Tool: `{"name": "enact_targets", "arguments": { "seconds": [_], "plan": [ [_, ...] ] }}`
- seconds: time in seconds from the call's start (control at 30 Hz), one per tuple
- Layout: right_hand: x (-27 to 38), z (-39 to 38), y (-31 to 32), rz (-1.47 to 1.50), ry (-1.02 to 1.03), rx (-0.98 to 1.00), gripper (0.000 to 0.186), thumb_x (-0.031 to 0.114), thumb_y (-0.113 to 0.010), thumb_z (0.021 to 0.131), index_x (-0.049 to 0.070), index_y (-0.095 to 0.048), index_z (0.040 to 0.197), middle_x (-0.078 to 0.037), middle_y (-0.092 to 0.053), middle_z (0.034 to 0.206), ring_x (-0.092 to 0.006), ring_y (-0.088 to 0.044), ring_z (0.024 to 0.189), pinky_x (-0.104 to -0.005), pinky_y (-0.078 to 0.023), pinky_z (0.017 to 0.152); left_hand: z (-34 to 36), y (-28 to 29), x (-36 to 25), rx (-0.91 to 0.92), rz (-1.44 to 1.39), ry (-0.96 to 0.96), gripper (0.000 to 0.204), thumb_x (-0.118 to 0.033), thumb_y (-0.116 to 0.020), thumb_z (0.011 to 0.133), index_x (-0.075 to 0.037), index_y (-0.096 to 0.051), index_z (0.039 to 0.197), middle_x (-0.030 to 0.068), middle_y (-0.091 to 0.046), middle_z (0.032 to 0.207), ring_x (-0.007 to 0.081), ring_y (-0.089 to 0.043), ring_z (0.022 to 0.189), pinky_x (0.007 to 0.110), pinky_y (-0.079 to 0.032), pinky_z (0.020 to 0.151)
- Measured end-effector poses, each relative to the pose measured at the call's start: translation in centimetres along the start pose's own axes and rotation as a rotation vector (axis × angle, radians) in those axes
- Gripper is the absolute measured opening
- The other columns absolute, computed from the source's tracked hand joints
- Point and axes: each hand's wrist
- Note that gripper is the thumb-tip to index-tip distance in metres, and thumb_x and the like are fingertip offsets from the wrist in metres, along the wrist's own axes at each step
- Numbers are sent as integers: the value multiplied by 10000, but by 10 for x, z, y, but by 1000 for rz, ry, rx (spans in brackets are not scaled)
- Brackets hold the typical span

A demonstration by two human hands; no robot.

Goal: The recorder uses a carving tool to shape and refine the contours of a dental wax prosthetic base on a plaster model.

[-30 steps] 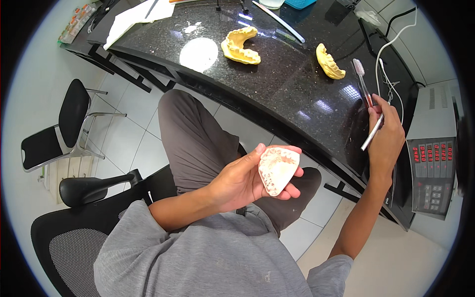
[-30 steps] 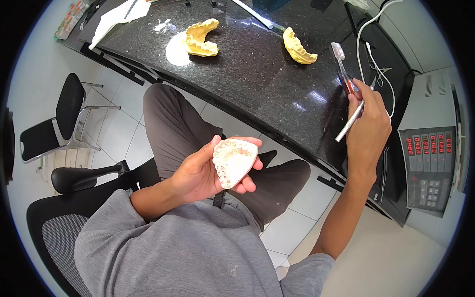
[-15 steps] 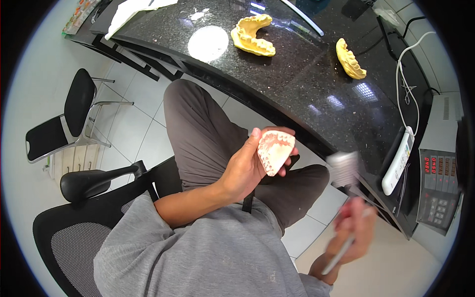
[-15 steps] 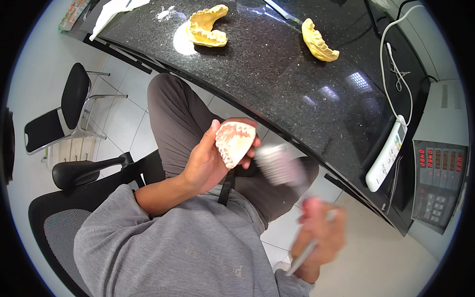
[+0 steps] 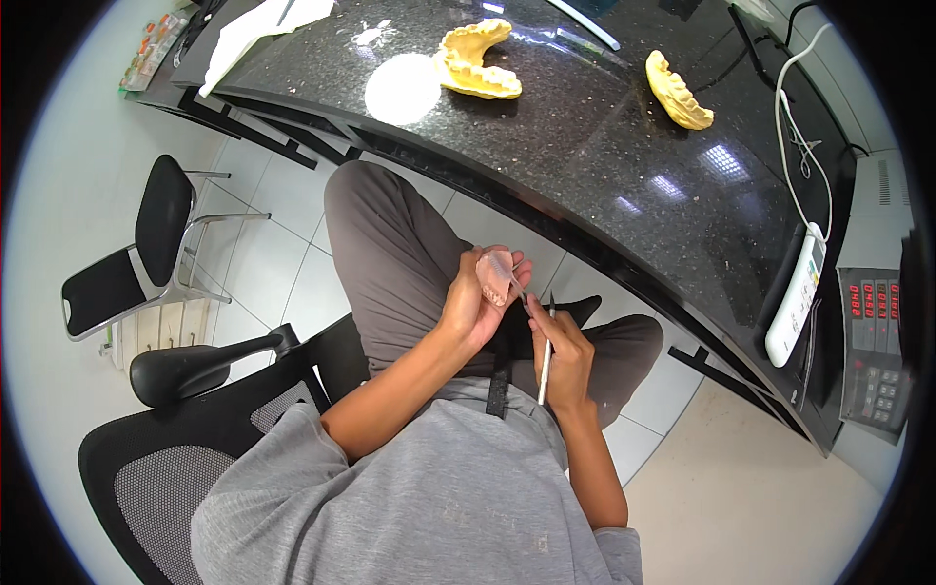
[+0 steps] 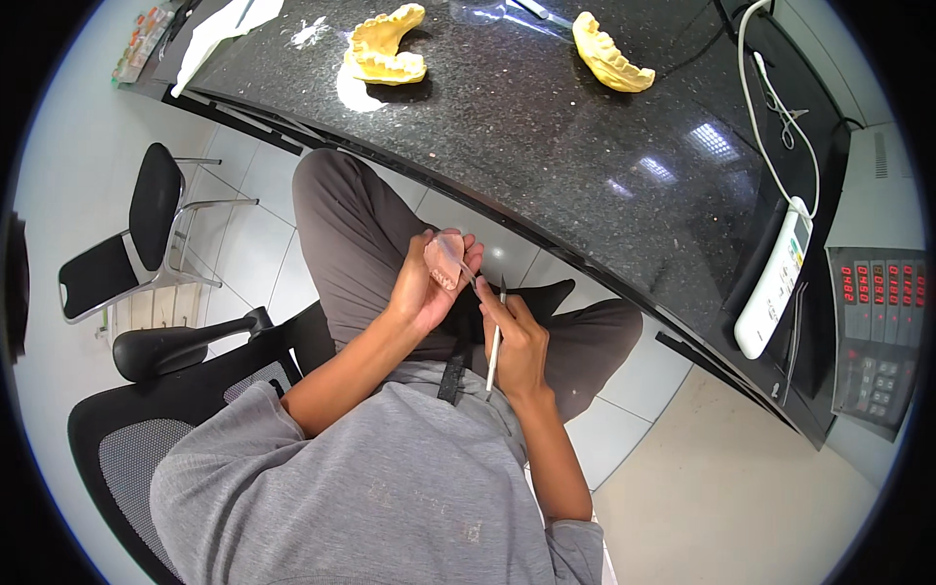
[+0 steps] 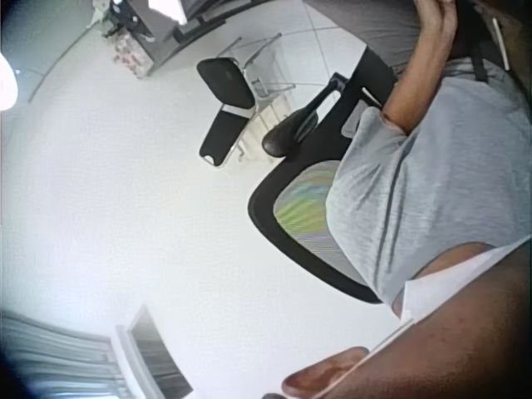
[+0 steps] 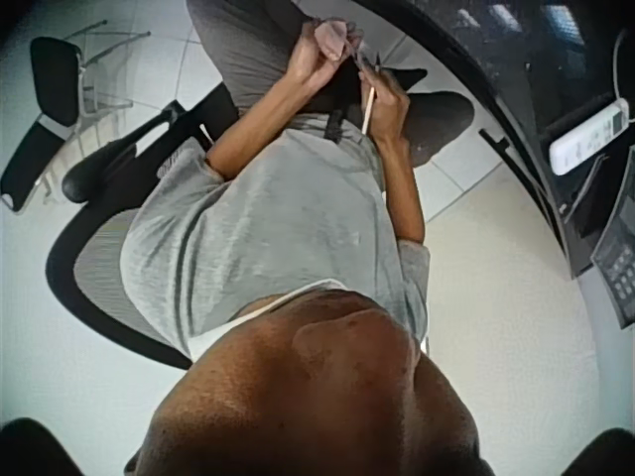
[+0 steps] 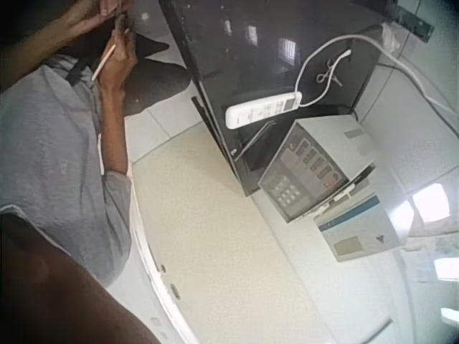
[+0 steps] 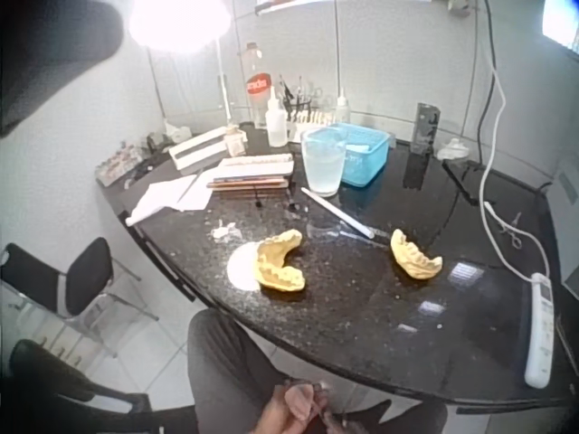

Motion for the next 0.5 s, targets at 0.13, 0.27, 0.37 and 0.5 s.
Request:
{"name": "enact_targets", "arguments": {
  "seconds": [0.13, 0.27, 0.37, 0.5],
  "plan": [
    [-18, -7, -10, 23, -53, 138, 366, -61, -627, 850, 67, -678, 1189, -134, -611, 754, -203, -600, 638, -277, -479, 606, 32, 21, 0, -55, -12, 23, 319, -266, -393, 1000, -1, -538, 1100, 163, -602, 1032, 292, -602, 988, 419, -515, 949],
    [-45, 2, 10, 27, -43, 185, 468, -95, -594, 796, 81, -662, 1225, -128, -602, 756, -232, -611, 631, -339, -498, 619, 81, 49, 6, -33, 18, 61, 354, -274, -369, 1002, 12, -550, 1105, 161, -611, 1009, 309, -622, 955, 443, -533, 910],
    [-46, 7, 11, -85, -81, 98, 424, -89, -596, 812, 87, -681, 1188, -134, -626, 771, -226, -621, 643, -318, -501, 628, 95, 48, 9, 38, 131, 131, 360, -286, -374, 999, 4, -562, 1099, 160, -616, 1008, 333, -625, 991, 474, -529, 921],
    [-56, 4, -18, 32, -104, 105, 385, -74, -615, 834, 101, -694, 1168, -130, -608, 757, -192, -573, 623, -278, -469, 614, 104, 42, 6, 24, 102, 186, 396, -325, -358, 1006, -8, -549, 1147, 144, -611, 1017, 338, -622, 996, 461, -526, 906]
  ]
}}
Point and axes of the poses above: each hand's wrist, its own z-axis towards the middle knuckle, its own y-axis out of the back of the hand, x = y × z
